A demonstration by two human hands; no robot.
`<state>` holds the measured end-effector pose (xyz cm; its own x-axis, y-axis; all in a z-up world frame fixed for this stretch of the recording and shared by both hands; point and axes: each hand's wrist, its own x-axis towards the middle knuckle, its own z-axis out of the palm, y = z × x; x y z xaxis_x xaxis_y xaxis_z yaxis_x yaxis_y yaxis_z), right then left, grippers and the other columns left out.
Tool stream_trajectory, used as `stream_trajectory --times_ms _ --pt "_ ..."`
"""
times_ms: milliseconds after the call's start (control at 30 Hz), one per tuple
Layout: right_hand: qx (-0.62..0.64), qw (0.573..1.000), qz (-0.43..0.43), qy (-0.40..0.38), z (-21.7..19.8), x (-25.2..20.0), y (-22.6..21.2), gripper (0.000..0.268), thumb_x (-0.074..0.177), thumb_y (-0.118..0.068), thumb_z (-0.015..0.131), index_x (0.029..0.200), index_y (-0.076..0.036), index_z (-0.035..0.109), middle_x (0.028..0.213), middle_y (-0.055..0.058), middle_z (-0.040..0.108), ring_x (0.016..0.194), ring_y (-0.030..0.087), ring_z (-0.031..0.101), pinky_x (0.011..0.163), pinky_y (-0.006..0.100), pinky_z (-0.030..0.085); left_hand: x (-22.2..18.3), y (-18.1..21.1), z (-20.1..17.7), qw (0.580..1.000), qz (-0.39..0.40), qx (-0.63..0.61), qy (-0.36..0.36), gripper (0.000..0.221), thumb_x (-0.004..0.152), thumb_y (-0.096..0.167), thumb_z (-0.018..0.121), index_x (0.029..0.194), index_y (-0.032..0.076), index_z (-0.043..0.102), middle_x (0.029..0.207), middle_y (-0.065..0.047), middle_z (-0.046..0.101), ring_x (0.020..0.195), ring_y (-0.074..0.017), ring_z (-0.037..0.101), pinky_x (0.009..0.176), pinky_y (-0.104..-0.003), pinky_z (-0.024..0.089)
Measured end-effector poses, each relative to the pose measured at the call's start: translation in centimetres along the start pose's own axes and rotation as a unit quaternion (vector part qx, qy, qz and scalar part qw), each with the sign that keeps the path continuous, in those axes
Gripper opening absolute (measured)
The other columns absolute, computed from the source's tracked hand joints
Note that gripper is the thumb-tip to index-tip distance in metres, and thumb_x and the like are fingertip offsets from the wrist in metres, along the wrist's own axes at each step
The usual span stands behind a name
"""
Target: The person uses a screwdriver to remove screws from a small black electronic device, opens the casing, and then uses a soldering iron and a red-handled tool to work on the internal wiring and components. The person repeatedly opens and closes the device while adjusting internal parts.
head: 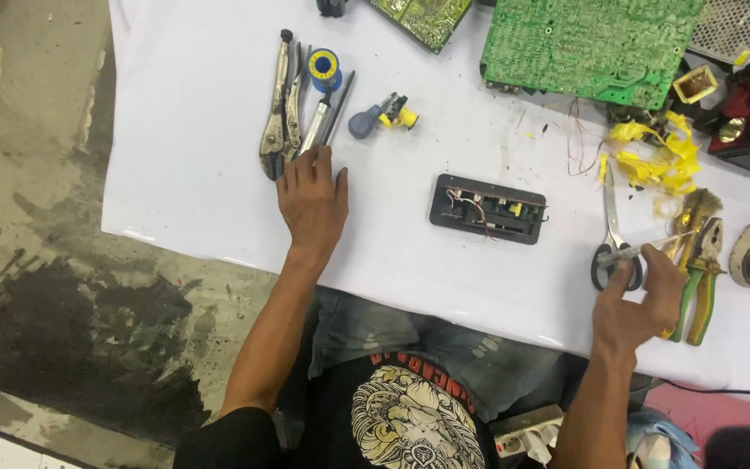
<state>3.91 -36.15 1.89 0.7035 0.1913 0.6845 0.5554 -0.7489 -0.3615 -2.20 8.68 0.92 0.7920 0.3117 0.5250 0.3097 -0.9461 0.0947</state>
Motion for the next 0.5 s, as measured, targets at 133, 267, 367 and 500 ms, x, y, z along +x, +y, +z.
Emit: stream_trajectory --times_ms 133,267,367,500 --pt "-0.041 0.999 -0.005 -0.004 -0.4 -0.9 0.9 0.024 0.103 0.019 0.069 0.126 0.015 0.067 0.116 0.029 0.069 0.097 0.043 0.062 0.083 0.052 0.052 -0.1 0.1 0.3 0.997 -0.012 0.070 0.007 0.040 0.091 0.027 0.082 0.125 0.011 0.067 0.105 -0.007 0.066 0.092 -0.0255 0.060 0.073 -0.038 0.044" --pt "-0.026 1.000 0.012 -0.003 0.2 -1.6 0.8 0.017 0.103 0.019 0.070 0.120 0.016 0.074 0.119 0.031 0.071 0.110 0.046 0.068 0.098 0.055 0.058 -0.3 -0.1 1.6 0.993 -0.079 0.079 -0.032 0.045 0.081 0.029 0.090 0.118 0.017 0.067 0.104 -0.006 0.063 0.092 -0.0260 0.058 0.072 -0.039 0.046" --pt "-0.013 1.000 0.026 -0.003 0.5 -1.8 0.9 0.015 0.104 0.020 0.070 0.116 0.016 0.076 0.119 0.030 0.071 0.113 0.044 0.069 0.101 0.054 0.059 -0.4 -0.4 2.3 0.992 -0.076 0.092 -0.032 0.034 0.084 0.026 0.088 0.107 0.015 0.067 0.099 -0.007 0.063 0.089 -0.0263 0.060 0.071 -0.039 0.046" --pt "0.001 0.999 0.036 -0.004 0.3 -1.5 0.4 0.018 0.102 0.023 0.069 0.116 0.016 0.077 0.120 0.030 0.070 0.113 0.043 0.069 0.101 0.053 0.059 0.1 0.1 1.5 0.995 -0.033 0.094 0.008 0.018 0.092 0.020 0.081 0.092 0.011 0.066 0.088 -0.008 0.062 0.083 -0.0270 0.057 0.070 -0.040 0.040"
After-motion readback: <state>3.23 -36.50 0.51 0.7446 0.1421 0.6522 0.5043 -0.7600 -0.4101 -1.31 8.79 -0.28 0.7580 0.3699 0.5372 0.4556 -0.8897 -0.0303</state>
